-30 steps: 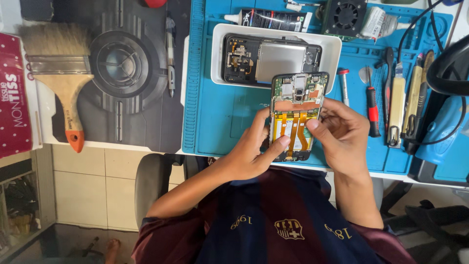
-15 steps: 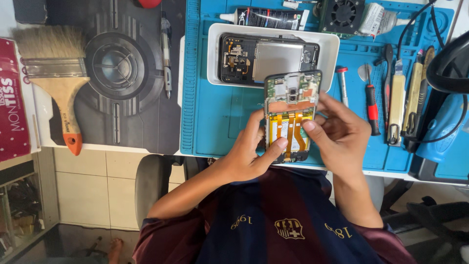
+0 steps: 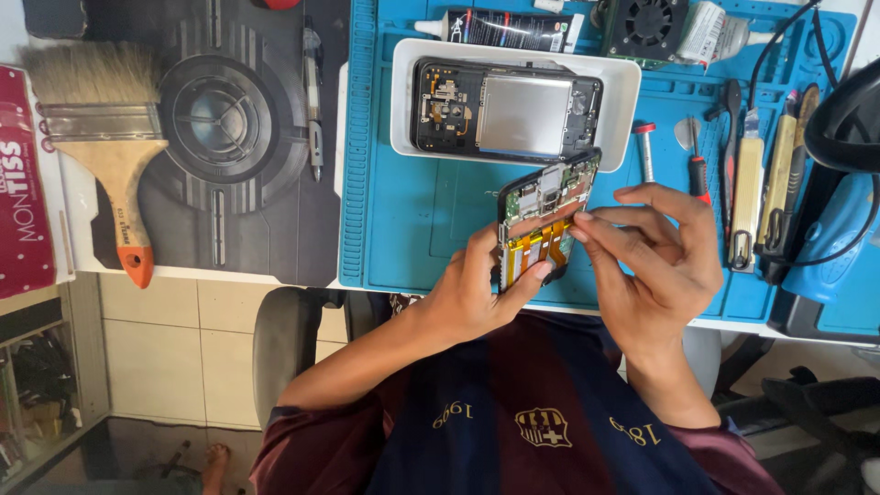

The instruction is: The person removes the SIM tray, unscrews the back cover, and separates the back cover from the main body of a smartphone. They then disconnect internal ribbon cables and remove the battery from the chassis.

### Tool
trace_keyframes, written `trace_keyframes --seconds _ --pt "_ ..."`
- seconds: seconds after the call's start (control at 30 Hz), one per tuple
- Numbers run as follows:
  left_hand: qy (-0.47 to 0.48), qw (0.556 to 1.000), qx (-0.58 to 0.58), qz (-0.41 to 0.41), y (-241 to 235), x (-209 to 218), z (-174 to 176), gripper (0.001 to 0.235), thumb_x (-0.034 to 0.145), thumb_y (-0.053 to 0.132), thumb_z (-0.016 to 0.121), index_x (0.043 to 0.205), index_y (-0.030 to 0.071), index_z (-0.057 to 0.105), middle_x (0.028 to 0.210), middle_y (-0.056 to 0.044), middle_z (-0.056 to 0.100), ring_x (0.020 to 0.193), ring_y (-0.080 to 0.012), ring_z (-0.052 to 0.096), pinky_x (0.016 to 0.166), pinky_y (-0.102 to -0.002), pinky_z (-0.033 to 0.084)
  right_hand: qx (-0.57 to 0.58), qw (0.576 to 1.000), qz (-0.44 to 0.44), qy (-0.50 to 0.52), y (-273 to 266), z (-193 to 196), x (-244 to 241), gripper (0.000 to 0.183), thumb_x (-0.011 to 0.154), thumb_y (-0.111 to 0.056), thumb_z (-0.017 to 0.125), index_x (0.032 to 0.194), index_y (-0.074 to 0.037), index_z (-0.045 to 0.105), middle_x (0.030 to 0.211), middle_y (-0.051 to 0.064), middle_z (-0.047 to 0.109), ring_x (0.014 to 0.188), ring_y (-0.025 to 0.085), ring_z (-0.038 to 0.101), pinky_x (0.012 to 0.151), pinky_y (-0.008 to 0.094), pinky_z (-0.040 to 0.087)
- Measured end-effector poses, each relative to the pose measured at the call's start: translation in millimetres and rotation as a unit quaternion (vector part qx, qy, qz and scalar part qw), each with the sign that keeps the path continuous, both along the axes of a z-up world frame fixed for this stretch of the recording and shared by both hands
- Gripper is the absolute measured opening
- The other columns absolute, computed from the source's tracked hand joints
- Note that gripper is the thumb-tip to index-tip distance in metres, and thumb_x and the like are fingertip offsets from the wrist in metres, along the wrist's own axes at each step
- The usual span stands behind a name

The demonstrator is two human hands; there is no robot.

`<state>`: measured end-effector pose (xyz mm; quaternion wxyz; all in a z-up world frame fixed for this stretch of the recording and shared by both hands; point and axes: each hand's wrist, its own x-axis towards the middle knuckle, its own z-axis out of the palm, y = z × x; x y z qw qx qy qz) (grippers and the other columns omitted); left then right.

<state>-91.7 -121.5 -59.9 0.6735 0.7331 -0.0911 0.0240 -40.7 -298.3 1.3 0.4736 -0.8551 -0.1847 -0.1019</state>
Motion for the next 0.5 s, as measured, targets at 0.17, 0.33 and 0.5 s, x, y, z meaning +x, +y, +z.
trace_keyframes --seconds 0.17,0.33,0.5 --pt "-0.061 0.996 0.057 0.028 -2 0 -2 0.058 0.100 0.007 0.073 0.143 -0.005 0.035 0.116 -0.024 0.072 0.101 -0.0319 0.078 0.084 -0.039 0.064 -0.019 1.000 0.013 0.003 0 11 2 0.025 0.096 0.017 0.081 0.117 0.004 0.074 0.135 0.018 0.051 0.099 0.023 0.076 0.085 0.026 0.064" --pt "-0.118 0.988 0.093 0.045 -5 1 -6 0.059 0.100 0.007 0.075 0.141 -0.005 0.034 0.111 -0.021 0.073 0.092 -0.0316 0.079 0.076 -0.039 0.064 -0.031 0.999 0.016 0.018 5 22 2 0.024 0.097 0.016 0.079 0.117 0.004 0.074 0.132 0.019 0.057 0.103 0.025 0.077 0.087 0.027 0.065" --pt "-0.138 0.984 0.104 0.051 -4 2 -6 0.058 0.101 0.005 0.075 0.140 -0.007 0.034 0.109 -0.022 0.072 0.090 -0.0305 0.079 0.075 -0.038 0.064 -0.044 0.998 0.026 0.039 7 32 7 0.025 0.093 0.013 0.080 0.116 0.003 0.074 0.126 0.017 0.062 0.100 0.021 0.075 0.084 0.026 0.063"
